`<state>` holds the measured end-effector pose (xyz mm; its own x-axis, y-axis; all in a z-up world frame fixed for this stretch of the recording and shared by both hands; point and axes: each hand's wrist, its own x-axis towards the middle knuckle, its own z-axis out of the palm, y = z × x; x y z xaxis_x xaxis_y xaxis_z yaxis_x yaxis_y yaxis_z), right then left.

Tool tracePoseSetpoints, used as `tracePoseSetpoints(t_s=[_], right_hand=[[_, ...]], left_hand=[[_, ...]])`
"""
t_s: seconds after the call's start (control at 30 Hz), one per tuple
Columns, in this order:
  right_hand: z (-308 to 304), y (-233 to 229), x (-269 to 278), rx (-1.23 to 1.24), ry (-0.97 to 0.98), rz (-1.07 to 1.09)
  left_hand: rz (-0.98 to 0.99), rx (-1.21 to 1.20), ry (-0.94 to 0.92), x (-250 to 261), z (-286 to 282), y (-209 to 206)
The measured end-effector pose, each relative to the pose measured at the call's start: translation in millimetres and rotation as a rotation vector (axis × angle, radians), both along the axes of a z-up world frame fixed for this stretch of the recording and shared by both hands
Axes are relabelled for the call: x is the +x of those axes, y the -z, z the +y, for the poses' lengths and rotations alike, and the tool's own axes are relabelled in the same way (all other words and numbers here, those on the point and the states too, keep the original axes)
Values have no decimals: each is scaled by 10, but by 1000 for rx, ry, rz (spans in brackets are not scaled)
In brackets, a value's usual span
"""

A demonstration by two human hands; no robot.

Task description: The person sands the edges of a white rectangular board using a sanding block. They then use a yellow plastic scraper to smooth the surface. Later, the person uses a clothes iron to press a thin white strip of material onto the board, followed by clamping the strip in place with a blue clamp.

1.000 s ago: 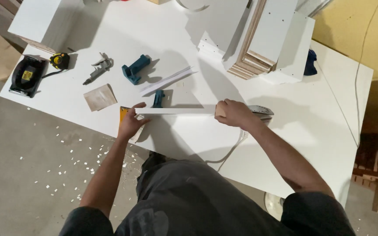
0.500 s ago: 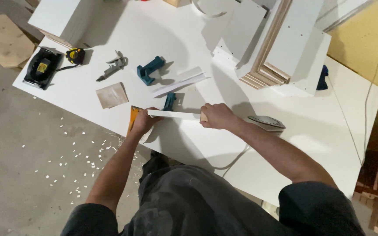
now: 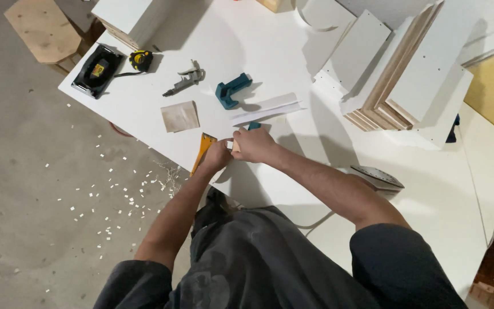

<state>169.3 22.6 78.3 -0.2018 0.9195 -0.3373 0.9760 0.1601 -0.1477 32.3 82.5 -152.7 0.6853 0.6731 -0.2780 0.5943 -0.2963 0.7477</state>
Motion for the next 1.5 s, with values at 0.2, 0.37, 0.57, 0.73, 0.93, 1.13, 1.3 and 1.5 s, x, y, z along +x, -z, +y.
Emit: tracePoseSetpoints(t_s=[0.2,0.37,0.57,0.73,0.93,1.13,1.3,1.5], right_hand=[[-116,201,-47,227,-19,-21],[-298,270,23,187,18,23],[-748,-41,393,-12,126,-28],[-1235,-181,855,-135,224,-16],[-1744,-366,1296,-210,334,-104],[-2205,-201,1683,-246,392,-180],[-2254,-540,1761,-216,461,-61],[-2034,-340,1812,-211,285,-31]], left_hand=[[-64,-37,29,-38,10,63],[-124,-68,29,-83,13,-313],[-136,-109,37,-183,-49,-1049],[-100,-104,59,-164,-35,-1069],[-129,-134,14,-165,-18,-887],[-166,-140,-18,-203,-37,-815],[-141,-141,-5,-184,-12,-1019],[-156,-143,-10,-166,-13,-929]])
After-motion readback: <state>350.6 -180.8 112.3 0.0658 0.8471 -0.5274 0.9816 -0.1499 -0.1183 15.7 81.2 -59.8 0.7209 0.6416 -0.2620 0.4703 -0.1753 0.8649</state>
